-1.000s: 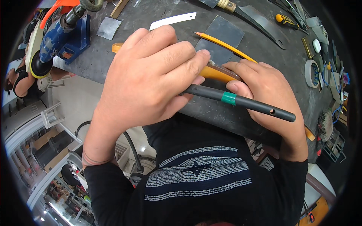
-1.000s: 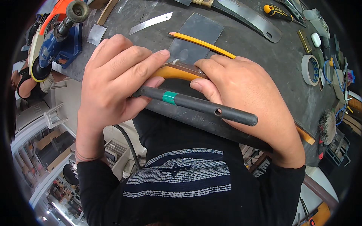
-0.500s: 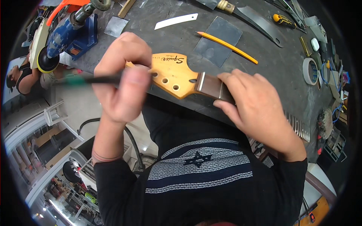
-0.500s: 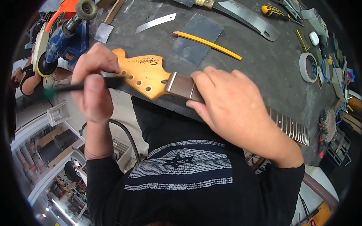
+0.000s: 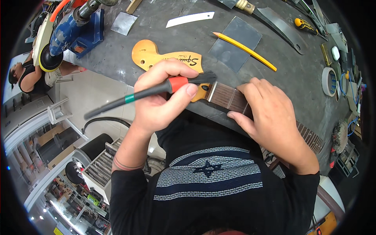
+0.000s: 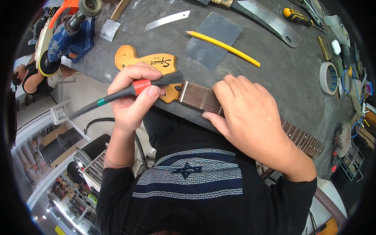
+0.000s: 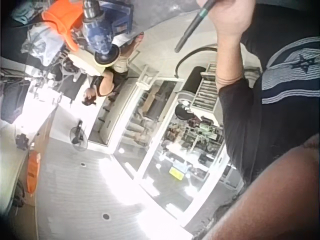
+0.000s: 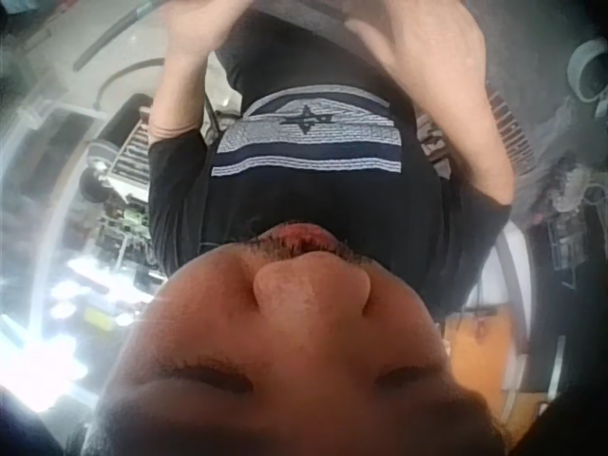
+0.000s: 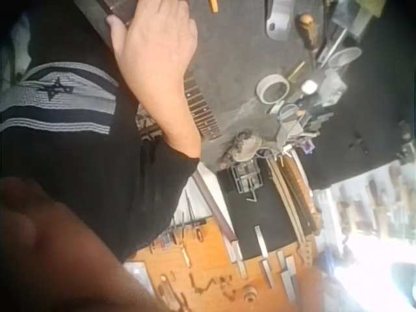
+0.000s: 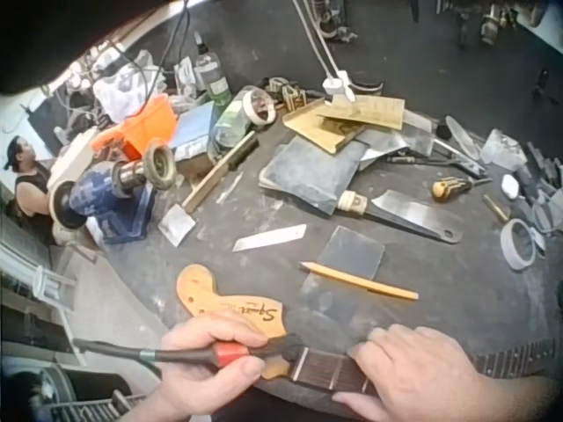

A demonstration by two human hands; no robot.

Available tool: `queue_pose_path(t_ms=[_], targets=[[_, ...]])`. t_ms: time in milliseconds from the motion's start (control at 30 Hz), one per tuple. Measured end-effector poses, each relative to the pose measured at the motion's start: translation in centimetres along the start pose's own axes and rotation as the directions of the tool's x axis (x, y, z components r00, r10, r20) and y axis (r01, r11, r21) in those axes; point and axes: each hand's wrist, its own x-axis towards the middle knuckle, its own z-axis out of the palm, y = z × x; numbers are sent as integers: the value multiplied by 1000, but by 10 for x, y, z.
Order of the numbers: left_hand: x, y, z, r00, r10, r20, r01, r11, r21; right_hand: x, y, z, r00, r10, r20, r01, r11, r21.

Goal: The person scrapes the nut slot of a guitar neck using a small blade, cleans the area with a cloth, and files down the edges of the nut.

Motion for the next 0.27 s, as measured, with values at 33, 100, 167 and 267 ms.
queue_pose_path(t_ms=[33,100,167,267], targets=[[-1,-2,1,999,50,0,-50,998,27,0,0,-1,1000,2,27,-3,1000,5],[-2,-9,4,980,192,-47,-192,981,2,1,-2,-4,1000,-3,4,3,1000,18],[-2,-4,4,954,292,-72,-295,955,-38,3,-5,-4,1000,9,-24,-9,1000,8],[-11,2,2,945,319,-68,-320,947,-6,3,-10,-2,997,62,-53,-64,998,-24]])
